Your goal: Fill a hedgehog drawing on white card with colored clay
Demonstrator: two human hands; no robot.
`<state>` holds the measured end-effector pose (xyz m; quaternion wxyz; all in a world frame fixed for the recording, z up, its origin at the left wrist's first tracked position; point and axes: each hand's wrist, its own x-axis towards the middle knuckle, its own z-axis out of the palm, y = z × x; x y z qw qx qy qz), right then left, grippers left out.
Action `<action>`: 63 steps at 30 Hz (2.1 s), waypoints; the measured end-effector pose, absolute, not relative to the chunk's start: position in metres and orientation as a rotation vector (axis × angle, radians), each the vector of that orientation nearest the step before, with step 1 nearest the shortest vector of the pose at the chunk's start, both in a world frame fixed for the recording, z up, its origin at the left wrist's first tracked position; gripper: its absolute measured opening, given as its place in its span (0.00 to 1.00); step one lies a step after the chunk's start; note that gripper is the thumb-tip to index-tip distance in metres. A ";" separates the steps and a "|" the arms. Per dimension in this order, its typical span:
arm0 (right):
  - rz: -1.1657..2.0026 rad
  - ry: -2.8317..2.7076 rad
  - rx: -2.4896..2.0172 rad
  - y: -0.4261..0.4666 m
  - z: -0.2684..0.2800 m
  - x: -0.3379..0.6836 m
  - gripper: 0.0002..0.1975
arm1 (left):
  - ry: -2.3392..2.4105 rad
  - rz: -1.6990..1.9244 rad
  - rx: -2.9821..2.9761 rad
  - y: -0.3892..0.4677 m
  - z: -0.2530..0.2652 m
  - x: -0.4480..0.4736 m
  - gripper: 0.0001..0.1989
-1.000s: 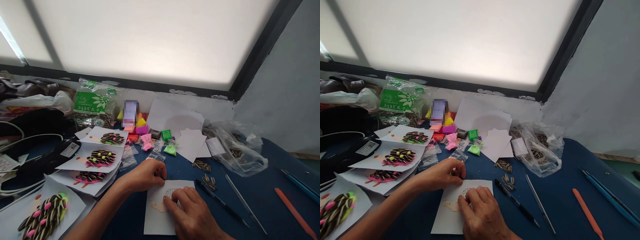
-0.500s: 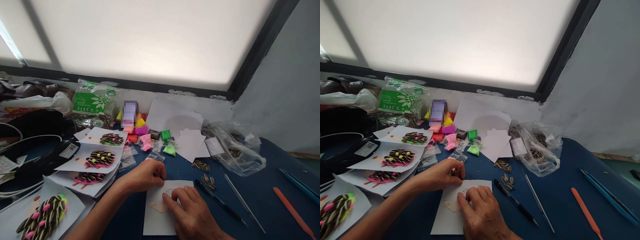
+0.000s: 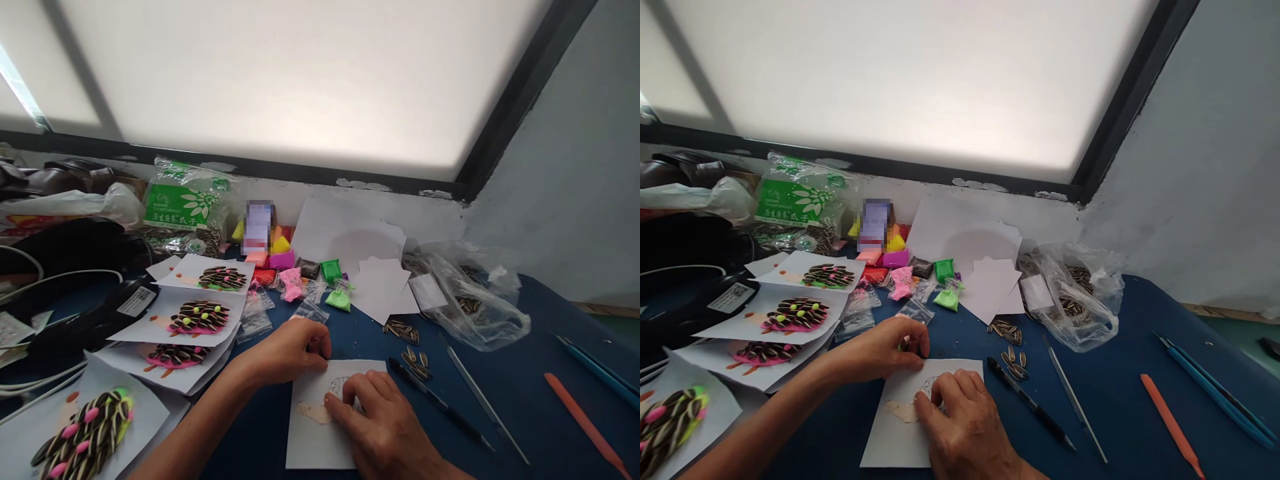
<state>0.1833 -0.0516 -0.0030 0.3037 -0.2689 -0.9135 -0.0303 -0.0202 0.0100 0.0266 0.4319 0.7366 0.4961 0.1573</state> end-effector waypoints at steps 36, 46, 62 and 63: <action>-0.199 -2.402 -0.630 -0.054 -0.003 0.186 0.12 | 1.219 0.399 1.823 0.010 0.023 -0.020 0.04; -0.123 -2.375 -0.635 -0.054 -0.004 0.190 0.16 | 1.218 0.393 1.825 0.011 0.023 -0.020 0.04; -0.043 -2.430 -0.692 -0.052 -0.007 0.188 0.25 | 1.217 0.391 1.837 0.012 0.023 -0.020 0.04; -0.041 -2.447 -0.702 -0.053 -0.007 0.187 0.24 | 1.218 0.391 1.840 0.012 0.023 -0.020 0.04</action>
